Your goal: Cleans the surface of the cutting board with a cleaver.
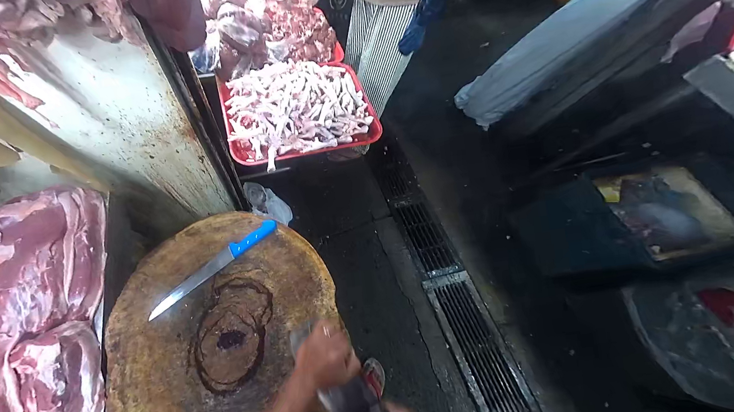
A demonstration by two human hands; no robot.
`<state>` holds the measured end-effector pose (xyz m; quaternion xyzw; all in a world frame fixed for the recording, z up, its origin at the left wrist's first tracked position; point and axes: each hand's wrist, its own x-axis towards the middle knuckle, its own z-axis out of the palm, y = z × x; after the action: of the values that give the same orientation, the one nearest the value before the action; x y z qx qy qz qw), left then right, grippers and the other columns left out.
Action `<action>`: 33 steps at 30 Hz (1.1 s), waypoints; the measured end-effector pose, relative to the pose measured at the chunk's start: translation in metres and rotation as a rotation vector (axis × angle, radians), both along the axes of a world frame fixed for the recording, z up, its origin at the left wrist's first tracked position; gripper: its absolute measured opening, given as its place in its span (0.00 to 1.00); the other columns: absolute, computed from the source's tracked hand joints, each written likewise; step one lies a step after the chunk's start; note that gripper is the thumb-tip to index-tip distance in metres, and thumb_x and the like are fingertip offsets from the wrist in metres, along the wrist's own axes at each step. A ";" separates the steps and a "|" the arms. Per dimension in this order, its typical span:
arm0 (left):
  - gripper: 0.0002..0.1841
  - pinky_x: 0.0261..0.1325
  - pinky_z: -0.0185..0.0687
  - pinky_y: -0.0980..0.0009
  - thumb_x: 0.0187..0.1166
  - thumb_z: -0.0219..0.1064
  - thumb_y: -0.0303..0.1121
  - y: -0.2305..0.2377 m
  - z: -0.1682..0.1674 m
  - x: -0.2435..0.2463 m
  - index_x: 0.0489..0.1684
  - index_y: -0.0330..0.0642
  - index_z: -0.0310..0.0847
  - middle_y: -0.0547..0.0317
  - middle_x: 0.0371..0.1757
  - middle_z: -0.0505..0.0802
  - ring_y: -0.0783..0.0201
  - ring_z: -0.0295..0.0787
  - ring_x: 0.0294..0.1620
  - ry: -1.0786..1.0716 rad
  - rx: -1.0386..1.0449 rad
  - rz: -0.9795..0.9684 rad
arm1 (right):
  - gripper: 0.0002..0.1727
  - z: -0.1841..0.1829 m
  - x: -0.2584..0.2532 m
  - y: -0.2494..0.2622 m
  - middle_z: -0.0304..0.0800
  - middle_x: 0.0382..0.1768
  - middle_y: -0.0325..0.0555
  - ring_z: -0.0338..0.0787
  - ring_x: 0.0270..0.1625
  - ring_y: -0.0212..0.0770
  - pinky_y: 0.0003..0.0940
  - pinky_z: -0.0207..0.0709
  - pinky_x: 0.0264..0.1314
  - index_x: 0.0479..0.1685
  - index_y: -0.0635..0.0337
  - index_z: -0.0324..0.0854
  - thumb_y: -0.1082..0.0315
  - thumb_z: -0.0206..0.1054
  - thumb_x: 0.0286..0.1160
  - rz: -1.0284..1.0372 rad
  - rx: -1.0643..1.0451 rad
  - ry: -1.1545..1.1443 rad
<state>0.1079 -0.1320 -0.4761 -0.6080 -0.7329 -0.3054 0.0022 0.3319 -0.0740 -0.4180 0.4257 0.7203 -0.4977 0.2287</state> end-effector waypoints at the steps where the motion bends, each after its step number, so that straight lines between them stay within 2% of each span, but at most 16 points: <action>1: 0.17 0.68 0.81 0.56 0.74 0.65 0.46 0.026 0.006 -0.038 0.18 0.47 0.85 0.58 0.30 0.93 0.56 0.92 0.45 0.038 -0.031 -0.014 | 0.26 -0.004 -0.037 0.020 0.94 0.45 0.54 0.95 0.48 0.52 0.61 0.89 0.54 0.62 0.58 0.85 0.58 0.77 0.64 -0.020 0.022 0.004; 3: 0.19 0.71 0.79 0.54 0.79 0.60 0.45 0.074 0.007 -0.106 0.22 0.43 0.86 0.52 0.33 0.94 0.51 0.92 0.49 0.131 -0.022 -0.069 | 0.22 -0.003 -0.107 0.053 0.92 0.40 0.51 0.93 0.43 0.50 0.58 0.87 0.49 0.59 0.56 0.84 0.58 0.75 0.66 -0.054 0.047 -0.003; 5: 0.19 0.72 0.78 0.56 0.79 0.57 0.45 0.086 -0.010 -0.119 0.22 0.45 0.84 0.55 0.32 0.92 0.53 0.91 0.48 0.177 0.037 -0.104 | 0.21 0.000 -0.120 0.054 0.91 0.39 0.50 0.92 0.42 0.48 0.55 0.86 0.49 0.58 0.56 0.84 0.59 0.74 0.66 -0.060 0.071 -0.018; 9: 0.17 0.72 0.78 0.56 0.74 0.66 0.46 -0.004 -0.002 0.007 0.16 0.48 0.84 0.59 0.28 0.92 0.56 0.92 0.45 -0.013 -0.025 -0.059 | 0.27 0.026 -0.006 -0.008 0.93 0.49 0.63 0.93 0.55 0.59 0.64 0.84 0.62 0.65 0.67 0.83 0.61 0.76 0.67 -0.006 -0.045 -0.093; 10: 0.17 0.70 0.79 0.58 0.73 0.66 0.45 -0.021 -0.003 0.033 0.15 0.48 0.83 0.60 0.26 0.90 0.57 0.91 0.42 -0.027 0.003 -0.035 | 0.29 0.027 0.019 -0.019 0.93 0.50 0.64 0.93 0.56 0.61 0.66 0.83 0.63 0.66 0.68 0.82 0.59 0.76 0.68 0.020 -0.060 -0.102; 12: 0.16 0.67 0.78 0.60 0.73 0.64 0.45 -0.028 -0.009 0.042 0.14 0.50 0.79 0.63 0.23 0.86 0.59 0.87 0.39 -0.009 0.049 -0.009 | 0.29 0.012 0.036 -0.024 0.94 0.47 0.60 0.94 0.53 0.58 0.65 0.85 0.59 0.64 0.63 0.84 0.57 0.77 0.64 0.039 -0.012 -0.087; 13: 0.17 0.66 0.78 0.59 0.73 0.64 0.46 -0.019 -0.008 0.027 0.14 0.49 0.80 0.61 0.23 0.87 0.58 0.88 0.40 0.001 0.054 -0.005 | 0.28 0.004 0.025 -0.017 0.94 0.46 0.57 0.94 0.51 0.56 0.64 0.86 0.57 0.63 0.61 0.85 0.57 0.77 0.63 0.036 0.013 -0.084; 16: 0.19 0.69 0.80 0.55 0.78 0.61 0.45 0.047 0.004 -0.060 0.19 0.44 0.83 0.55 0.29 0.91 0.52 0.91 0.44 0.124 0.030 -0.067 | 0.23 -0.004 -0.062 0.031 0.93 0.42 0.50 0.94 0.46 0.50 0.60 0.87 0.53 0.59 0.54 0.86 0.58 0.75 0.63 -0.017 0.077 -0.037; 19: 0.19 0.71 0.78 0.56 0.80 0.56 0.44 0.087 -0.005 -0.103 0.21 0.44 0.82 0.55 0.28 0.90 0.52 0.90 0.44 0.222 0.059 -0.185 | 0.20 -0.005 -0.103 0.037 0.90 0.35 0.50 0.91 0.36 0.48 0.55 0.86 0.43 0.55 0.57 0.84 0.60 0.74 0.64 -0.122 0.107 -0.021; 21: 0.20 0.75 0.76 0.55 0.79 0.58 0.46 0.073 -0.012 -0.080 0.21 0.45 0.83 0.55 0.29 0.90 0.52 0.91 0.46 0.176 0.053 -0.204 | 0.22 -0.001 -0.081 0.020 0.91 0.38 0.52 0.92 0.41 0.50 0.57 0.86 0.48 0.57 0.59 0.84 0.59 0.75 0.64 -0.131 0.093 -0.039; 23: 0.20 0.78 0.74 0.54 0.78 0.62 0.48 0.031 -0.012 -0.028 0.20 0.45 0.85 0.56 0.31 0.92 0.52 0.91 0.49 0.067 0.005 -0.165 | 0.25 0.009 -0.033 -0.004 0.93 0.44 0.56 0.93 0.48 0.54 0.61 0.86 0.55 0.61 0.61 0.84 0.59 0.75 0.65 -0.076 0.046 -0.067; 26: 0.17 0.72 0.77 0.58 0.75 0.63 0.46 -0.015 -0.008 0.025 0.16 0.48 0.80 0.59 0.25 0.87 0.55 0.88 0.42 0.021 0.067 -0.091 | 0.25 0.018 0.021 -0.026 0.94 0.43 0.57 0.94 0.48 0.56 0.62 0.86 0.55 0.61 0.63 0.85 0.60 0.76 0.63 0.001 0.007 -0.108; 28: 0.17 0.71 0.77 0.57 0.75 0.63 0.45 -0.011 0.000 0.010 0.17 0.46 0.81 0.57 0.26 0.89 0.53 0.89 0.44 0.016 0.043 -0.081 | 0.25 0.009 0.006 -0.022 0.93 0.42 0.54 0.94 0.47 0.53 0.61 0.87 0.54 0.59 0.59 0.85 0.58 0.75 0.63 0.009 0.027 -0.098; 29: 0.18 0.71 0.77 0.56 0.76 0.62 0.44 0.002 0.005 -0.015 0.17 0.44 0.82 0.55 0.28 0.91 0.52 0.90 0.46 0.037 0.014 -0.069 | 0.25 0.005 -0.019 -0.010 0.93 0.43 0.54 0.94 0.47 0.53 0.61 0.87 0.54 0.60 0.59 0.84 0.58 0.75 0.63 0.012 0.045 -0.075; 31: 0.18 0.70 0.79 0.54 0.79 0.60 0.41 0.030 0.011 -0.071 0.21 0.41 0.85 0.52 0.32 0.93 0.50 0.92 0.48 0.093 -0.050 -0.055 | 0.22 0.002 -0.076 0.014 0.91 0.37 0.52 0.92 0.39 0.51 0.59 0.87 0.46 0.58 0.59 0.84 0.58 0.74 0.65 0.008 0.081 -0.004; 33: 0.18 0.72 0.77 0.55 0.77 0.58 0.42 0.041 -0.003 -0.093 0.19 0.43 0.83 0.56 0.29 0.90 0.53 0.90 0.46 0.163 -0.008 -0.046 | 0.21 0.001 -0.098 0.018 0.90 0.37 0.51 0.92 0.39 0.49 0.56 0.86 0.46 0.58 0.58 0.83 0.60 0.73 0.66 0.003 0.088 -0.004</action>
<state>0.0147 -0.0906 -0.4792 -0.6475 -0.7173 -0.2520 0.0521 0.2341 -0.0558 -0.4166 0.4353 0.7415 -0.4644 0.2120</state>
